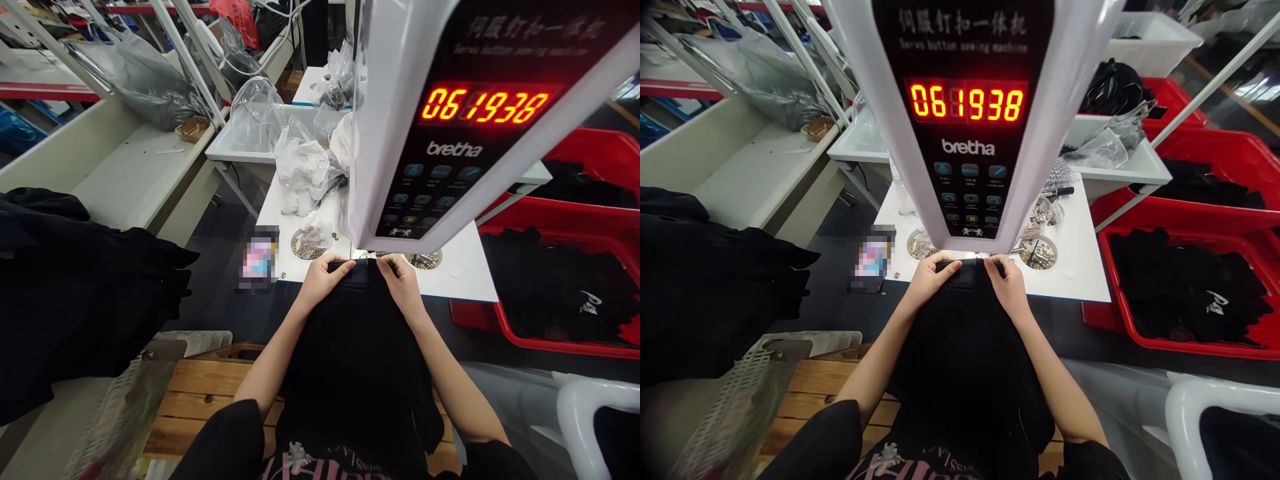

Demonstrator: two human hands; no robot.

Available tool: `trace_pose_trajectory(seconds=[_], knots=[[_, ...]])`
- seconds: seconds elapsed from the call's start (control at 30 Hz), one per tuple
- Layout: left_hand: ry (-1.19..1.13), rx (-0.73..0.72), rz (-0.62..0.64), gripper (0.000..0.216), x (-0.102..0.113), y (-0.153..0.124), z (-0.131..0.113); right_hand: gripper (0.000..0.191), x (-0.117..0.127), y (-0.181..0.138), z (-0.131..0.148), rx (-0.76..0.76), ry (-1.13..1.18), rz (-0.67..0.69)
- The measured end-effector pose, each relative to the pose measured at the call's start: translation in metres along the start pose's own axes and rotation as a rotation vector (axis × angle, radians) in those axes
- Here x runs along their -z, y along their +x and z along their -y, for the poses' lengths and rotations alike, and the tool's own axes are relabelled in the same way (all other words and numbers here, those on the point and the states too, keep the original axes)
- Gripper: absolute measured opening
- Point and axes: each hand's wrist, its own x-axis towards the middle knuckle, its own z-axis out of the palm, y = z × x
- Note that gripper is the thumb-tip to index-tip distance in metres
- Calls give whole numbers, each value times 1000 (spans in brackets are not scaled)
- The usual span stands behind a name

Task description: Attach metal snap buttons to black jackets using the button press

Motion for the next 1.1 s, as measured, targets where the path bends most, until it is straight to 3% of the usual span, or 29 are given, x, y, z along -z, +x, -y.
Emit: trace_pose_trajectory(seconds=[0.2,0.53,0.77,0.9,1.1], knots=[[-33,-39,-72,28,-5,11,8,30,-2,13,-3,6,13,-11],[-115,-45,-84,20,-12,24,16,31,-6,22,-5,22,108,-47],[13,-80,-124,12,-18,28,21,33,-8,25,-17,0,56,-26],[199,-196,-139,7,-21,26,21,35,-9,26,-24,57,40,-16],[324,-317,-51,12,-20,29,27,34,-8,27,-26,104,-124,-37]])
